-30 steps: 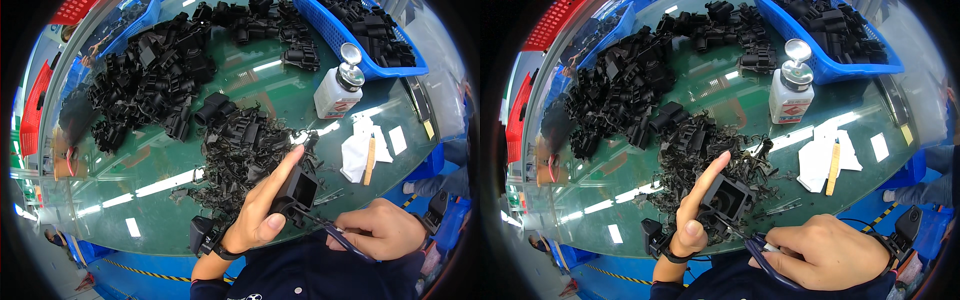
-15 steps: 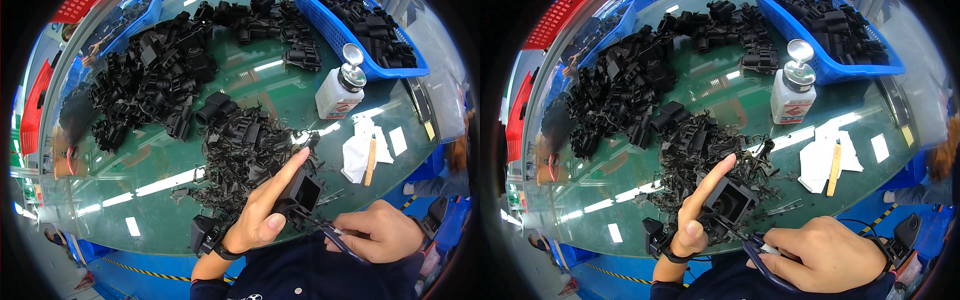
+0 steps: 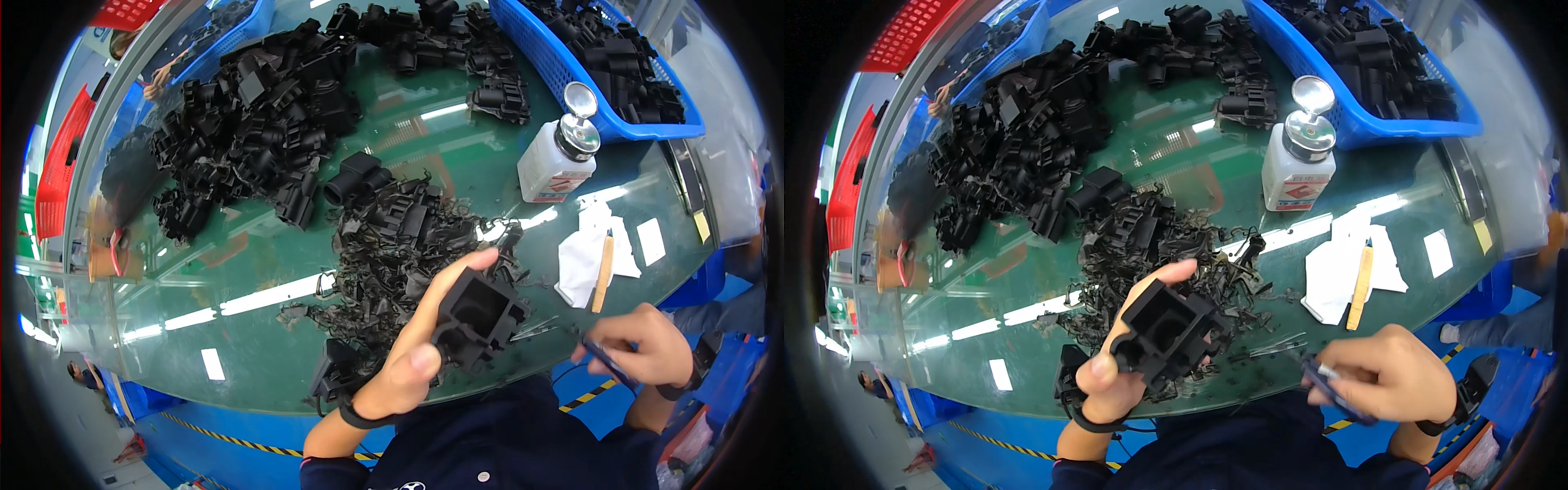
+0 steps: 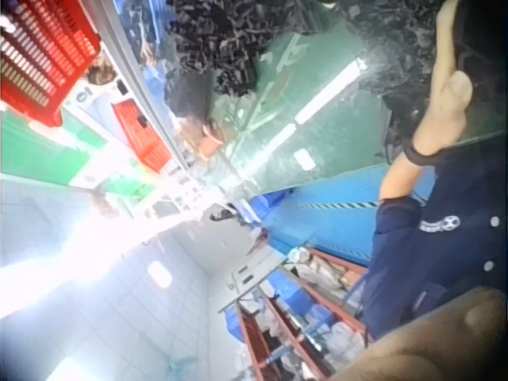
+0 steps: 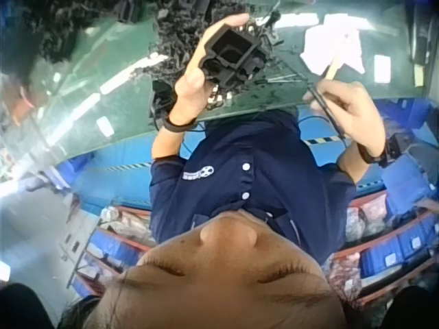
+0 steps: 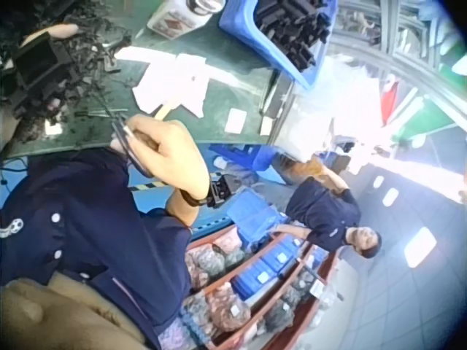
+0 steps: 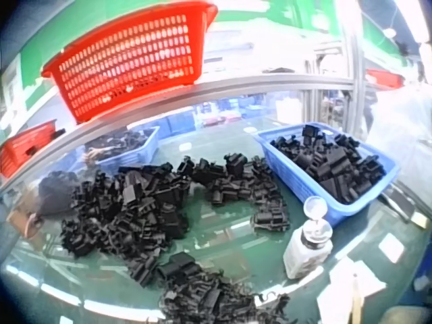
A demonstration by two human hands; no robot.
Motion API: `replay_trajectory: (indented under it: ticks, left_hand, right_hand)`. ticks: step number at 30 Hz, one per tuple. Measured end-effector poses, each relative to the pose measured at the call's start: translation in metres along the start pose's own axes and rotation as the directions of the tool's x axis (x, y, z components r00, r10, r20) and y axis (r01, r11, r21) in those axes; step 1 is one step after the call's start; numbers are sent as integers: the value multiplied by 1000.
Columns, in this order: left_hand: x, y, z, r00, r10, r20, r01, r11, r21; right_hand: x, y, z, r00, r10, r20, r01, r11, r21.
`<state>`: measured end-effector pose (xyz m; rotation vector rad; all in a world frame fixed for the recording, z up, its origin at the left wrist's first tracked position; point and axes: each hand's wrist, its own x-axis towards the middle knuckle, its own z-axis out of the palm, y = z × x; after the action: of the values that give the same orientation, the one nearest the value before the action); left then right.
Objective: Using a deburring tool and scissors to remove excess flash from molded black plastic components at a factory workbench.
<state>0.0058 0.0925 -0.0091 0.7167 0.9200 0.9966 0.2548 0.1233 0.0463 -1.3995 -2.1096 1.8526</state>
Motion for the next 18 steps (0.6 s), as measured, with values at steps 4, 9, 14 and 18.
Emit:
replay_trajectory:
  ticks: [4,9,14,18]
  left_hand:
    - [-24,-13,1,1000,-3,6,3,1000,6]
    - [-53,-42,-2,998,25,-50,-31,993,-118]
    - [-54,-70,-5,959,281,32,-276,953,-122]
    - [-51,-80,-8,839,540,69,-543,821,176]
  right_hand:
    - [12,19,14,971,52,-235,-70,995,-70]
    - [32,26,36,902,-176,-395,24,932,-362]
    - [39,33,48,829,-256,-497,6,893,-449]
    - [46,42,54,805,-348,-480,19,824,-567]
